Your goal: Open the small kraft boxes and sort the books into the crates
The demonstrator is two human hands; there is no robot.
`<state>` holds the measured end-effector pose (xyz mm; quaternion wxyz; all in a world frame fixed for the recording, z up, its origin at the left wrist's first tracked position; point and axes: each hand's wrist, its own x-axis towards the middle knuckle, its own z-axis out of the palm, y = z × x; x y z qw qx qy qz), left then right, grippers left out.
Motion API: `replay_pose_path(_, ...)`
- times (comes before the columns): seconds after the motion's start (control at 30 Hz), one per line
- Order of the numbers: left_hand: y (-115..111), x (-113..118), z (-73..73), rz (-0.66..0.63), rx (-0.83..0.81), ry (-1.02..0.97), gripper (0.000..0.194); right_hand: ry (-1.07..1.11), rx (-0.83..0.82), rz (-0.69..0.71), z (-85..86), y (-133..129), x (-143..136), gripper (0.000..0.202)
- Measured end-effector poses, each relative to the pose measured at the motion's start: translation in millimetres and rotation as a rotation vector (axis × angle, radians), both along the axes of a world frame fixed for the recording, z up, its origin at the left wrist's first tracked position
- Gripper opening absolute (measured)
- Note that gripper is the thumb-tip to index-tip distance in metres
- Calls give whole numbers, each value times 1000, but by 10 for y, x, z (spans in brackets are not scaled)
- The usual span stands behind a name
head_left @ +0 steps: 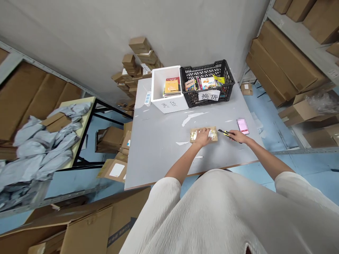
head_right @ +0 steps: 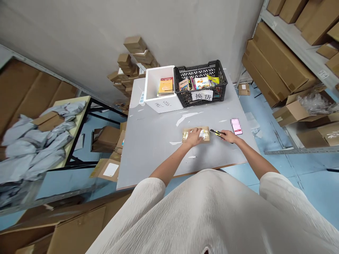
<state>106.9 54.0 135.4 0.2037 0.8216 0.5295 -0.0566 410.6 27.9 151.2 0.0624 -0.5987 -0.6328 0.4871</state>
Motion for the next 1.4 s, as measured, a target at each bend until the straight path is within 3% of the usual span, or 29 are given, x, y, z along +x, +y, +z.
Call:
replay_pose_path(0.13,35,36,-17,50,81,-11,53,-72,103,67,31,-21,-63,37)
replay_pose_path(0.4,61,77,-108,-7,111,56,65,-371,384,353,40,-79,-190,46)
replay_pose_path(0.8,-69,63,-160,22,138,45,65,-510,524,406,25,-127,-334,46)
replay_pose_path(1.03,-114,71,-229,40,163,30,68,-520,540,439,135,16,-295,42)
replay_pose_path(1.4,-164,41,-218,35,164,19,75,-526,562,557,219,252,-318,38)
